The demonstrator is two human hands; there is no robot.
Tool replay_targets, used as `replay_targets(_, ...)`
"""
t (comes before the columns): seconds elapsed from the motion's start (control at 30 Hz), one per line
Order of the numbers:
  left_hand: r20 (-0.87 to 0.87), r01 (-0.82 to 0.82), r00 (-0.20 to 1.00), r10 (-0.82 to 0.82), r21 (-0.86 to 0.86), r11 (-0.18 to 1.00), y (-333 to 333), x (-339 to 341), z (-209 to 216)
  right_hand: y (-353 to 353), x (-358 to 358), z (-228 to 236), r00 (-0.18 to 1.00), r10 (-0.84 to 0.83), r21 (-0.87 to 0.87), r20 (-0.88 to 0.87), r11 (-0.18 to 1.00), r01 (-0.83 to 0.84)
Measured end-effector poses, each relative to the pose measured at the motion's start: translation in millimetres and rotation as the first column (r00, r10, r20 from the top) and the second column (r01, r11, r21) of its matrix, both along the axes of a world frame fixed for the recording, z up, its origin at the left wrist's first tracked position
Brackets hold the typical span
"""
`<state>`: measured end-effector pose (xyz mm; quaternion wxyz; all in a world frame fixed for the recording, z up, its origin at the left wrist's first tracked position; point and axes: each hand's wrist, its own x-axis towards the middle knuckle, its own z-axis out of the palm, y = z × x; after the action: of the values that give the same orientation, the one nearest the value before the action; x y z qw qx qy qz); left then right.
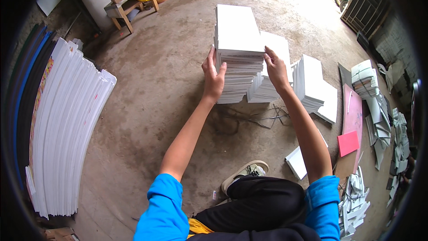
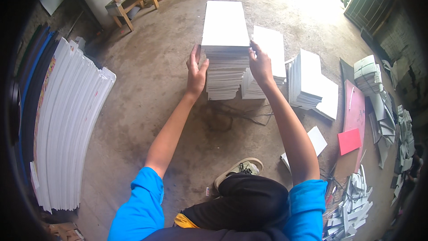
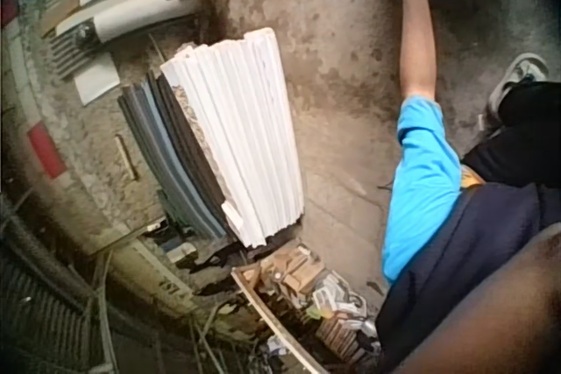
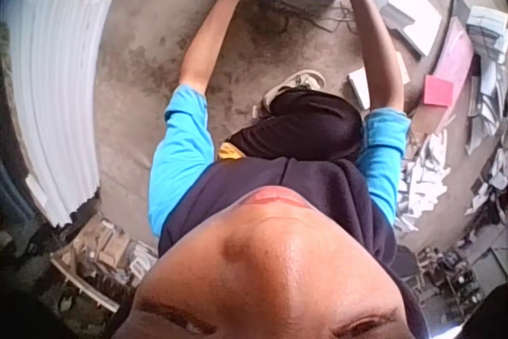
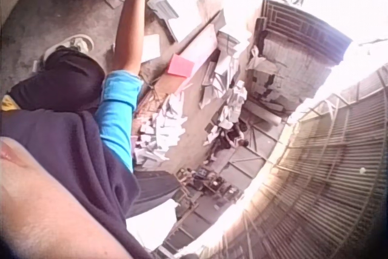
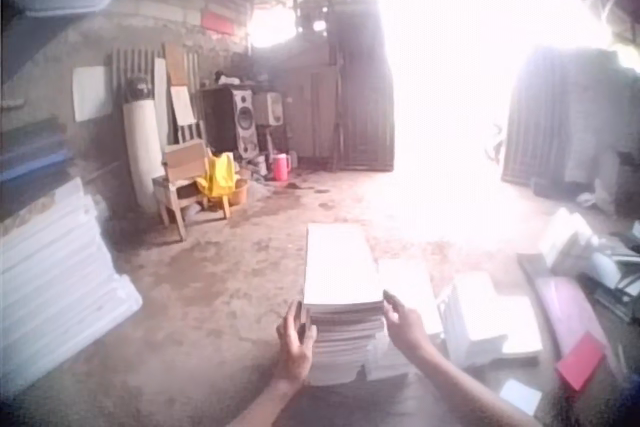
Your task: The person sits on the floor and ties a stack of white paper sheets with a black strap, then stacks additional sheets on top. The person uses hands to wrap and knot the strap around the bundle and arranges the sheets into a neat pile.
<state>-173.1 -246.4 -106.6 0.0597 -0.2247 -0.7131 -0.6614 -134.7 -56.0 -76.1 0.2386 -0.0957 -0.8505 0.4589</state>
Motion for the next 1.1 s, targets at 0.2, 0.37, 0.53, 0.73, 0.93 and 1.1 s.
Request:
replay_targets(0.2, 0.084, 0.032, 0.996, -0.041, 0.102, 0.994, 5, 1, -5, 0, -4, -3, 0.988, -0.017, -0.099, 0.151, 0.995, 0.033)
replay_targets(0.37, 0.040, -0.070, 0.997, 0.068, 0.061, 0.996, 6, 13, 3, 0, 6, 5, 0.996, 0.020, -0.272, 0.091, 0.962, 0.006)
replay_targets(0.53, 0.427, -0.188, 0.904, 0.029, 0.336, 0.923, 11, 29, 33, -11, 45, 31, 1.000, -0.027, -0.719, 0.009, 0.695, 0.026)
replay_targets(0.73, 0.647, -0.008, 0.705, -0.290, 0.417, 0.909, 9, 27, 38, -15, 68, 35, 1.000, -0.004, -0.771, 0.003, 0.637, 0.005)
replay_targets(0.93, 0.544, 0.207, 0.771, -0.330, 0.277, 0.938, 17, 67, 9, 34, 120, 6, 0.986, 0.137, -0.515, 0.095, 0.855, -0.069)
replay_targets(1.1, 0.382, 0.437, 0.787, -0.484, 0.206, 0.875, 63, 102, -10, 85, 176, 4, 0.978, 0.131, -0.540, 0.164, 0.842, -0.022)
